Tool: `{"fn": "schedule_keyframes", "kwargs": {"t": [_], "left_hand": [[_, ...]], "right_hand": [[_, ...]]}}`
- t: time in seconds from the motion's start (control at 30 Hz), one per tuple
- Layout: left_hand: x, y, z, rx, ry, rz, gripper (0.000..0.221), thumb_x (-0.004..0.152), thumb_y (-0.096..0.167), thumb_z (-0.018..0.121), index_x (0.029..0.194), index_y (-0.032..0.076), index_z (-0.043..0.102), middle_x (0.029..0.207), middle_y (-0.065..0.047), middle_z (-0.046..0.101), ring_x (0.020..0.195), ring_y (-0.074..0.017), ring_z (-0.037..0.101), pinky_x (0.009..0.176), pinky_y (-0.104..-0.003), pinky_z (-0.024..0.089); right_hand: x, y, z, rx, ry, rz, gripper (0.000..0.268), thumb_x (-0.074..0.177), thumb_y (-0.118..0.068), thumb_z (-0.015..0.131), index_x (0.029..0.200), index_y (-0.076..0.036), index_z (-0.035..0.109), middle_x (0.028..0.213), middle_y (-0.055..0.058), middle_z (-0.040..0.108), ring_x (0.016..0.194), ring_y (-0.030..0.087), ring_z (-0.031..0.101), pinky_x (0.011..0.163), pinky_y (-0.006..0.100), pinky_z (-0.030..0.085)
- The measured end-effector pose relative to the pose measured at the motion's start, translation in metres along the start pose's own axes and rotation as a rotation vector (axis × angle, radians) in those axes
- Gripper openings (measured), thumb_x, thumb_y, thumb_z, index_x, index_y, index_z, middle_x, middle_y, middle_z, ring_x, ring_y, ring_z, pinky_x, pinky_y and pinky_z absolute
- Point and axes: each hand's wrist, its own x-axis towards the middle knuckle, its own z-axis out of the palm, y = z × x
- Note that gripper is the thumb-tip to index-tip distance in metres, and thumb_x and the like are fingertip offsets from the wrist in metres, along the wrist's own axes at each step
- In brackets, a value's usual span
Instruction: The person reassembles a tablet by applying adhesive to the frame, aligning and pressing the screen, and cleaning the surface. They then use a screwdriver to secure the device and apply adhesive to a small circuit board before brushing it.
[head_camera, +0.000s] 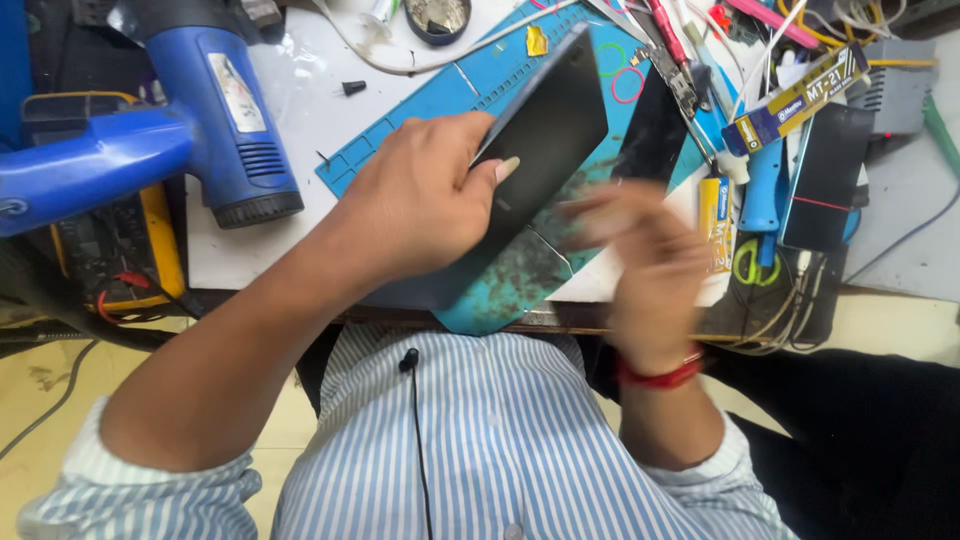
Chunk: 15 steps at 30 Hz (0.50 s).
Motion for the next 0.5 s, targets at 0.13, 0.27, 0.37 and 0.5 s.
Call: {"fn": "schedule_keyframes", "kwargs": {"t": [0.13, 0.27, 0.37, 0.5], "left_hand": [[-0.012, 0.011, -0.006, 0.258, -0.103, 0.095, 0.017, 0.094, 0.015, 0.063, 0.102, 0.001, 0.064, 0.067, -0.020, 0.067, 0.061, -0.0395, 0.066, 0.057, -0.050, 0.052], [-0.013, 0.024, -0.010, 0.419, -0.186, 0.206, 0.021, 0.080, 0.007, 0.060, 0.099, 0.000, 0.060, 0.069, -0.014, 0.067, 0.056, -0.0326, 0.067, 0.051, -0.044, 0.053], [-0.011, 0.027, -0.006, 0.426, -0.202, 0.225, 0.016, 0.083, 0.009, 0.059, 0.097, 0.001, 0.058, 0.072, -0.013, 0.067, 0.057, -0.0304, 0.068, 0.049, -0.042, 0.053], [-0.015, 0.031, 0.003, 0.480, -0.246, 0.202, 0.014, 0.085, 0.008, 0.057, 0.097, 0.001, 0.059, 0.075, -0.012, 0.067, 0.058, -0.0273, 0.069, 0.050, -0.040, 0.054]], "right_hand": [[0.041, 0.059, -0.109, 0.616, 0.673, 0.116, 0.022, 0.109, -0.026, 0.067, 0.107, -0.004, 0.066, 0.098, 0.007, 0.069, 0.069, 0.013, 0.061, 0.053, 0.024, 0.044], [0.053, 0.118, -0.232, 1.002, 0.990, 0.367, 0.039, 0.103, -0.033, 0.069, 0.123, -0.001, 0.056, 0.099, 0.012, 0.074, 0.061, 0.016, 0.063, 0.052, 0.024, 0.050], [0.050, 0.161, -0.296, 1.132, 1.000, 0.470, 0.047, 0.104, -0.032, 0.071, 0.132, -0.001, 0.050, 0.106, 0.015, 0.077, 0.064, 0.017, 0.067, 0.052, 0.023, 0.052], [0.060, 0.197, -0.352, 1.253, 0.751, 0.436, 0.045, 0.111, -0.030, 0.061, 0.143, -0.001, 0.046, 0.128, 0.016, 0.077, 0.073, 0.016, 0.070, 0.052, 0.019, 0.049]]}}
